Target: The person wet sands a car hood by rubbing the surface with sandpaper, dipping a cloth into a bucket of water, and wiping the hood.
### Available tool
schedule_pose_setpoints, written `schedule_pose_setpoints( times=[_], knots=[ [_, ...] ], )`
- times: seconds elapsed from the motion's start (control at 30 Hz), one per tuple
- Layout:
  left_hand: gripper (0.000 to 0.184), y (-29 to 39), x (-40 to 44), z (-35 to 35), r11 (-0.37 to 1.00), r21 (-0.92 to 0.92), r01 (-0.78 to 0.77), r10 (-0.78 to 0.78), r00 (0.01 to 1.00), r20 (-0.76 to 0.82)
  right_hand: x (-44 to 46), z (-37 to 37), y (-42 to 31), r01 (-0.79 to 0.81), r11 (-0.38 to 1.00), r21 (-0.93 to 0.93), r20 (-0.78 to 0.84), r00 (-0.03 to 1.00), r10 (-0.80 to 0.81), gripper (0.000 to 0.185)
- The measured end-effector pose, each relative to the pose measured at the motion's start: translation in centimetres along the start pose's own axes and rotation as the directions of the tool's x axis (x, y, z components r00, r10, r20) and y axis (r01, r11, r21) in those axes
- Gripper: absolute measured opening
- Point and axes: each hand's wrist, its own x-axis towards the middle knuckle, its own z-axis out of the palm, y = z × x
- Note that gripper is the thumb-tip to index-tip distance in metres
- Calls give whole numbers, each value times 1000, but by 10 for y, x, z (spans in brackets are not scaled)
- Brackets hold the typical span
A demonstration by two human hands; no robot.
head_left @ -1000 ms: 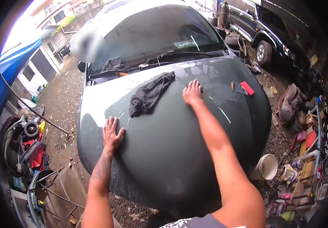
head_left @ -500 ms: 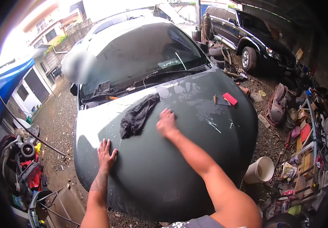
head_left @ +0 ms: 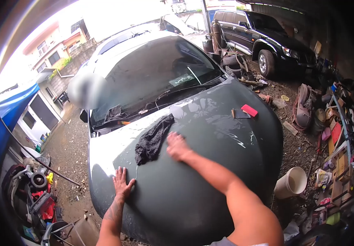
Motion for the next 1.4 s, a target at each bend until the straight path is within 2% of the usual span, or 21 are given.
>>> schedule_pose_setpoints(
  times=[0.1, 0.13, 0.2, 0.3, 0.33, 0.43, 0.47, 0.57, 0.63, 0.67, 0.7, 0.8, 0.83, 0.97, 1.0, 1.07, 1.13, 1.2, 1.27, 1.37, 1.4],
  knots=[
    [84, 0, 0, -1, 1000, -13, 8, -8, 1000, 5, 35, -7, 100, -421, 900, 115, -206, 876, 437, 71],
    [84, 0, 1, 1, 999, -24, 24, -24, 1000, 6, 45, 2, 119, -434, 887, 157, -253, 850, 461, 72],
    [84, 2, -1, -6, 999, -31, 16, -15, 1000, 22, 39, 2, 67, -468, 883, -34, -158, 875, 457, 72],
    [85, 3, 1, -4, 1000, 22, -2, 1, 999, 47, -12, 13, -35, 80, 997, 3, 33, 996, -80, 74],
    [85, 3, 0, -6, 1000, 28, 5, -6, 999, 39, -30, 11, -42, 185, 968, 168, 43, 980, -195, 73],
    [85, 2, -1, -2, 999, -40, -15, 15, 1000, 4, -5, -21, 28, -150, 982, 111, -30, 988, 154, 72],
    [84, 3, -1, -2, 999, -37, -9, 9, 1000, 2, 7, -26, 61, -320, 943, 94, -83, 941, 328, 72],
    [83, 4, 0, -2, 1000, -19, 2, -2, 1000, 22, 39, 2, 86, -537, 842, 46, -166, 827, 537, 73],
    [83, 0, 1, 2, 1000, -30, 0, 0, 1000, 2, 20, 2, 21, -352, 934, 59, -117, 927, 357, 69],
    [84, 2, 2, 0, 1000, -25, 12, -11, 1000, 16, 22, 21, -12, -175, 983, -47, -33, 984, 173, 69],
    [85, 4, 1, 2, 999, -33, 6, -5, 1000, 14, -2, 33, -37, 90, 995, -41, -101, 991, -93, 68],
    [85, 1, 1, -4, 1000, -28, -10, 10, 1000, 9, 11, 2, 8, 36, 999, -27, 2, 999, -36, 68],
    [85, 3, 0, -3, 999, -44, -14, 14, 1000, 1, 18, -5, 44, -151, 987, 50, -87, 984, 155, 67],
    [82, 1, -3, 2, 999, -41, 6, -6, 1000, -3, 28, -3, 35, -394, 919, 20, -156, 907, 392, 70],
    [81, 1, 0, 1, 999, -52, -7, 5, 999, -32, 23, 12, 2, -279, 957, -79, -100, 957, 270, 69],
    [79, 4, -1, 3, 998, -55, -3, 1, 999, -40, -10, 59, -53, 261, 962, 84, -231, 944, -236, 69],
    [79, 0, 0, 2, 998, -58, -12, 10, 999, -37, -10, 12, -33, 194, 979, 66, -49, 980, -191, 68],
    [78, -2, 0, 3, 997, -76, -13, 9, 999, -44, 17, 1, 39, -181, 979, 98, -154, 969, 194, 70],
    [78, -3, 2, 5, 998, -59, 2, -5, 999, -38, 57, 28, 105, -397, 901, 174, -391, 812, 433, 72],
    [78, -1, -4, 1, 996, -83, -5, 2, 999, -45, 44, 14, 23, -379, 926, -2, -174, 912, 373, 72],
    [78, 2, -1, 1, 996, -87, -7, 2, 999, -54, 28, 8, -18, -191, 980, -55, 7, 981, 192, 72]
  ],
)
